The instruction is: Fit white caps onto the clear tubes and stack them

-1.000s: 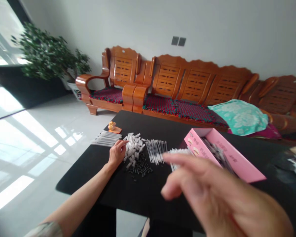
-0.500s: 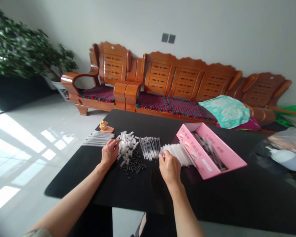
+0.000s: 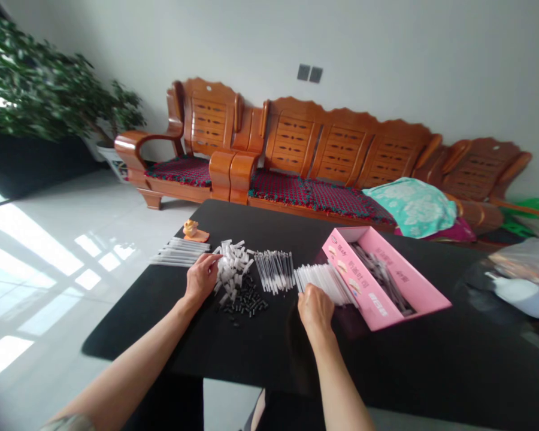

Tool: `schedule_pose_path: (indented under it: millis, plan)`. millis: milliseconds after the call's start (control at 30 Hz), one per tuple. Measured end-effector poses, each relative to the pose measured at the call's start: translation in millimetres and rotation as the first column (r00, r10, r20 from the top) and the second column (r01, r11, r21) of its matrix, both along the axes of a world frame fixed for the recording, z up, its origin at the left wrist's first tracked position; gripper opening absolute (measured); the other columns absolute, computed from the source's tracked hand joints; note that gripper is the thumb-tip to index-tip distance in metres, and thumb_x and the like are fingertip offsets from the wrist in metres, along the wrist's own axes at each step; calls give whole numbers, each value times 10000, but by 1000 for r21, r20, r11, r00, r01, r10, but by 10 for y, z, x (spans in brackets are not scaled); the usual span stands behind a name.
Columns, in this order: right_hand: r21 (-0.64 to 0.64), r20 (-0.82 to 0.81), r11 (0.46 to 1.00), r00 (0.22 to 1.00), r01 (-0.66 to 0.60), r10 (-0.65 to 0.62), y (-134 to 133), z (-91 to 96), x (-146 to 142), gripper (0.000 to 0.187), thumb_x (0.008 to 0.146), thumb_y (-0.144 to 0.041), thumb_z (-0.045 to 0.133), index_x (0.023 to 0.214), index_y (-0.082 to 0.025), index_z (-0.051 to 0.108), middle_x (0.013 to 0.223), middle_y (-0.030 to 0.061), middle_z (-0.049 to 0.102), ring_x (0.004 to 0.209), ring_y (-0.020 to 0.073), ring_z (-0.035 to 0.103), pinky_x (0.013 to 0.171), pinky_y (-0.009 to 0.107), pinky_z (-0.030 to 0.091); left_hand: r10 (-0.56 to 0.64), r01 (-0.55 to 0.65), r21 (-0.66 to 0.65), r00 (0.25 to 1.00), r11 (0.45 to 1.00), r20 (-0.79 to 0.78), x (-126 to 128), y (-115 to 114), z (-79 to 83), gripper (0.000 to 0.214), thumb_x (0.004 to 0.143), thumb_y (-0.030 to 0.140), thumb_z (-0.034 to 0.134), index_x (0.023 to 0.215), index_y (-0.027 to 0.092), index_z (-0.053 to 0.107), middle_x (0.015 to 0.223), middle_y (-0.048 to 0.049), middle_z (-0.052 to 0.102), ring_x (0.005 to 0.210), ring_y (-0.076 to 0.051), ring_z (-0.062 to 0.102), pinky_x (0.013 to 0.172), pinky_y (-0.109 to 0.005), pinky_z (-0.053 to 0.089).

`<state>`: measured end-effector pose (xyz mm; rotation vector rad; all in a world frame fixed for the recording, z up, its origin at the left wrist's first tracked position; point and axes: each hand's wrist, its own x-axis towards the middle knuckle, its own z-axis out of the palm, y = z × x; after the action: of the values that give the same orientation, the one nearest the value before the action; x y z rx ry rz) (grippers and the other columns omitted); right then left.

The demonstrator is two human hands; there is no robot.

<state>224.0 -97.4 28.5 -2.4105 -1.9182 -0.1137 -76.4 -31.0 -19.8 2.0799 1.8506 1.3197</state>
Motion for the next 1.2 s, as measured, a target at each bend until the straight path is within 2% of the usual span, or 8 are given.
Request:
schedule_pose_path:
  millis: [300,400,467,567,700,767,967,1200]
  plan:
    - [-48,-21,999,1000,3,-4,140,-64,-37,142,820,-169,550,816,-120,683,882,198,725,858,318,706,675,351,482,3,-3,-11,1000,1000,7,13,-3,19,268,890,145,477,1035,226,688,1010,-31,682,780,-135,641,693,-217,461]
    - [13,-217,998,975,54,-50,172,-42,-25,137,765,-212,570,684,-140,653,721,176,715,709,298,710,565,325,485,2,-1,-16,999,1000,34,13,-3,25,256,894,154,482,1028,222,690,998,-30,680,733,-122,625,685,-212,453]
    - [-9,-521,994,848,107,-96,187,-40,-58,143,725,-242,578,607,-167,606,560,104,671,500,234,661,422,268,436,-4,5,-17,999,1000,49,13,-6,26,239,897,167,489,1017,218,690,976,-26,677,699,-111,606,668,-208,443]
    - [-13,-902,993,428,114,-61,221,-84,-203,100,677,-254,566,606,-184,558,465,15,611,335,165,556,298,214,353,-14,15,-25,998,1000,55,13,-12,27,211,904,194,499,990,215,691,931,-19,666,665,-101,578,647,-205,424]
    - [239,-967,948,139,210,213,335,-216,-505,128,667,-267,590,752,-172,589,528,-10,629,403,163,589,334,215,401,-23,25,-44,998,999,51,18,-25,44,186,909,225,512,947,213,694,902,-18,655,652,-93,565,642,-200,412]
    - [351,-934,884,182,308,308,407,-301,-642,145,698,-289,587,776,-167,598,540,-10,628,405,148,568,359,215,393,-37,39,-49,998,998,44,18,-32,53,178,909,234,520,933,211,695,902,-18,654,655,-90,566,643,-197,411]
    - [672,-663,699,619,244,422,454,-565,-812,208,764,-352,579,790,-153,636,583,20,618,524,163,564,572,272,454,-115,114,-69,993,991,-9,12,-51,38,173,910,269,542,935,223,707,886,-10,652,608,-78,542,637,-201,414]
    - [666,-697,670,594,329,401,461,-595,-767,260,814,-401,560,799,-151,629,568,23,603,501,161,554,547,256,429,-361,355,-71,926,932,-112,182,-18,105,180,904,281,566,939,234,737,938,-35,665,870,-154,612,792,-248,455]
